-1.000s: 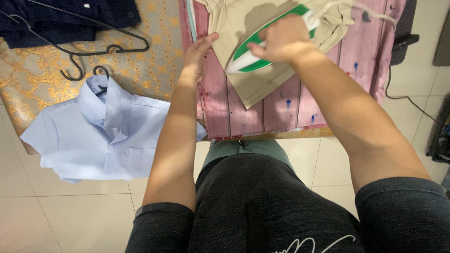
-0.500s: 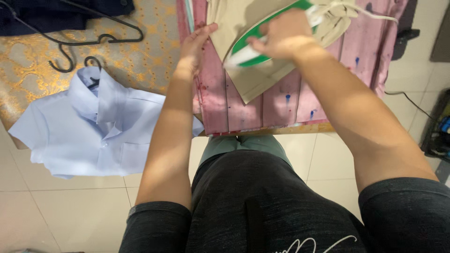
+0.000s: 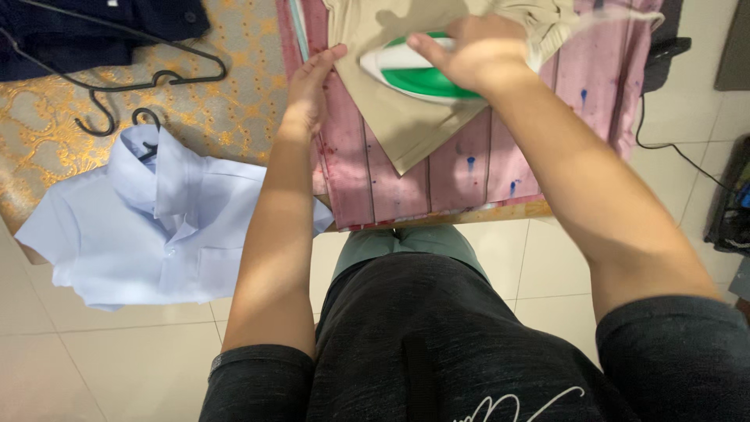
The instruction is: The person irons a pair of shorts on a padded surface, smoothing the fabric by hand and moving an iron across various sections of the garment.
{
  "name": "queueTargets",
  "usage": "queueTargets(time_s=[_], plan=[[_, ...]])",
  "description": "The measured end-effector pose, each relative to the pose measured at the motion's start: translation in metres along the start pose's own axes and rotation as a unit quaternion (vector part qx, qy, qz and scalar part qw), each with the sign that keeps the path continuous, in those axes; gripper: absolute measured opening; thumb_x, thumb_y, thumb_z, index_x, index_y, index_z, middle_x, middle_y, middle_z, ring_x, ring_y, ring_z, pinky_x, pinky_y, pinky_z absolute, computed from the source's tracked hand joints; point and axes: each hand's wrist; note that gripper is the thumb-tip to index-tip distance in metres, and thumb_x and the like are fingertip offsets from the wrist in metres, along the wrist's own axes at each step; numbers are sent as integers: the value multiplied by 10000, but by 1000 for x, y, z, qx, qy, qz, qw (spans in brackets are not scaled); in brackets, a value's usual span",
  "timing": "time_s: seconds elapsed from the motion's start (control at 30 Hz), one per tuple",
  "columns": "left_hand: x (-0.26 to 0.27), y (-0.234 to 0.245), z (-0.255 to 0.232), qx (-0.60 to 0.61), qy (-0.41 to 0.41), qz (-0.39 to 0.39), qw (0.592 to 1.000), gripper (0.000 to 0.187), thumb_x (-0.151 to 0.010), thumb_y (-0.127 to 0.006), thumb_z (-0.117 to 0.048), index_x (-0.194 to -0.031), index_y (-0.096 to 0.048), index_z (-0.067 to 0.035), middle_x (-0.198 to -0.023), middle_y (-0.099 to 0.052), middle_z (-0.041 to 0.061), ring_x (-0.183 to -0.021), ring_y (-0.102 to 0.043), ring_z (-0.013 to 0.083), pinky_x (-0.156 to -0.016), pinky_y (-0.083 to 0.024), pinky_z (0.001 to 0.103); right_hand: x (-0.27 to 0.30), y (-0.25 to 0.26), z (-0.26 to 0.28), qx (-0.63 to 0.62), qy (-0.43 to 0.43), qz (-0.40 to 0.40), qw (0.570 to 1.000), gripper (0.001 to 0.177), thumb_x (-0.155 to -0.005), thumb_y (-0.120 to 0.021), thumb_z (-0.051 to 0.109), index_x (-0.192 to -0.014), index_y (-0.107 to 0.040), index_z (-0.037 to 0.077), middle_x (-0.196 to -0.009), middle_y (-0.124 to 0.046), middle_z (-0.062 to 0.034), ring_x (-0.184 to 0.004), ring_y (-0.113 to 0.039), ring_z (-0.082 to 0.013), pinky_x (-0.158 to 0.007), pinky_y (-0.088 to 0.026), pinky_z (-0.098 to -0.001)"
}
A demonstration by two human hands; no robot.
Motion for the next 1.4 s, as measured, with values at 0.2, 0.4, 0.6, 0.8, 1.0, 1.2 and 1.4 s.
queueTargets(time_s=[0.2,0.4,0.6,0.8,1.0,1.2,1.4], plan=[[19,-10,6,-46,-86,-19,995,307,-988,-685,-347,-1163,-761,-108,-1191,-745,-52,-1164,-601,114,-1084,-385,309,84,-16,-82,-209,-61,-59,974,788,-846,-647,769,-1110,-742,33,-992,-740,-242,-938,-714,-403,-824,-542,-487],[95,-110,56,-461,-288,-151,826,221,-872,-747,-258,-1039,-744,-113,-1140,-715,90,-1204,-539,356,-1020,-169,702,90,-53,-129,-127,-130,-90,979,678,-975,-691,612,-1089,-679,-56,-954,-711,-311,-906,-692,-486,-822,-537,-549],[95,-198,57,-510,-232,-29,828,227,-862,-746,-292,-1020,-686,-141,-1068,-682,40,-1116,-558,285,-966,-329,503,73,-41,-131,-99,-72,-91,988,625,-1034,-685,570,-1159,-639,-41,-902,-700,-321,-863,-686,-505,-782,-543,-562],[85,-205,49,-492,-219,-55,841,162,-860,-761,-237,-824,-643,-131,-943,-682,20,-1047,-562,276,-929,-350,476,84,-37,-145,-124,-104,-54,985,608,-989,-668,558,-1092,-617,-39,-877,-703,-317,-829,-694,-504,-735,-547,-572],[77,-210,60,-561,-240,-72,789,154,-874,-733,-256,-862,-654,-124,-924,-697,65,-1049,-574,313,-887,-352,522,39,-37,-133,-106,-40,-124,986,628,-1033,-652,577,-1121,-608,-43,-872,-712,-296,-802,-702,-489,-721,-560,-553],[82,-203,60,-560,-196,-33,804,133,-929,-708,-244,-914,-665,-118,-921,-687,82,-1015,-597,316,-921,-359,511,61,-34,-134,-161,-5,-118,980,646,-995,-625,549,-1341,-557,8,-837,-713,-263,-736,-704,-471,-674,-568,-550],[84,-214,62,-511,-319,-24,798,186,-833,-713,-187,-999,-665,-118,-1045,-664,95,-1030,-582,337,-914,-365,482,39,-36,-135,-117,-16,-96,988,648,-1012,-650,591,-1176,-581,-32,-837,-715,-260,-747,-709,-457,-673,-569,-549]])
Point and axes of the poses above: each hand's wrist, its own x-axis away from the middle knuckle, its own y-axis out of the back of the hand, z = x × y
